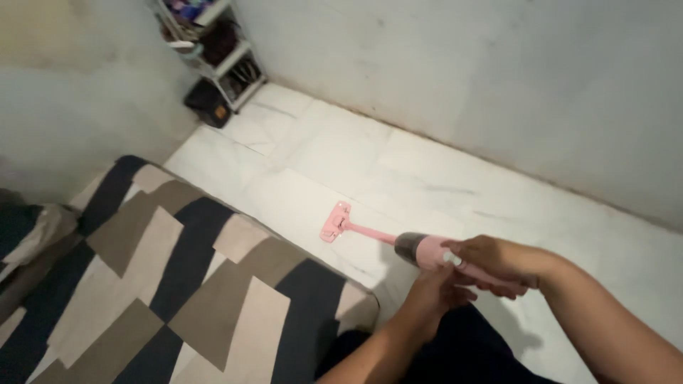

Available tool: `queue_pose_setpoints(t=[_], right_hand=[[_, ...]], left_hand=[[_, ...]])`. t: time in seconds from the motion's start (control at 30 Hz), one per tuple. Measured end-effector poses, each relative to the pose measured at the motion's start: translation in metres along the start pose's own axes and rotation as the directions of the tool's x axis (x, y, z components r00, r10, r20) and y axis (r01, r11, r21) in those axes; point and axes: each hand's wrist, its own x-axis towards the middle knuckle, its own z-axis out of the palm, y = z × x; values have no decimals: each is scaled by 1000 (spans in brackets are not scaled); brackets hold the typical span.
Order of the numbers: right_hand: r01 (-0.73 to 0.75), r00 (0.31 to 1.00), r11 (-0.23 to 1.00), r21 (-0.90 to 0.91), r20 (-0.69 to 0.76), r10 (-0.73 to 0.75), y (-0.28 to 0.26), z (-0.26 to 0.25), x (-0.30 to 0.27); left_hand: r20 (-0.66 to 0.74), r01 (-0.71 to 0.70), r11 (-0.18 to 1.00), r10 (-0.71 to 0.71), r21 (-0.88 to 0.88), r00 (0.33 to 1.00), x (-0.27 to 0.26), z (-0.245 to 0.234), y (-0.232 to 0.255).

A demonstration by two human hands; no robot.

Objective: The person vacuums the tiled floor around the room using a handheld vacuum cleaner.

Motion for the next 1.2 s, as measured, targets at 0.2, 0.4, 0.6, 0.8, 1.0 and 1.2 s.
queue_pose_setpoints(t=[0.2,0.4,0.6,0.8,1.0,1.2], right_hand=[[165,972,983,-84,185,-148,-53,-57,87],[135,954,978,-161,288,-85,-135,-116,141],[40,916,971,237,378,-130,-180,-132,210],[-128,835,913,387,539,-112,-253,-116,261],[114,868,961,251,445,-220,-343,-73,294],[280,893,951,130,329,-308,-438,-44,344]], left_hand=[[-164,-150,985,134,-86,977,63,-50,38],[-323,-228,961,168,-158,932,125,-88,96],[-510,-323,931,198,-169,837,152,-116,153],[-623,-537,826,333,-169,708,135,-130,223],[-579,-723,667,524,-177,625,115,-207,274],[-608,-685,712,478,-154,634,93,-276,352]])
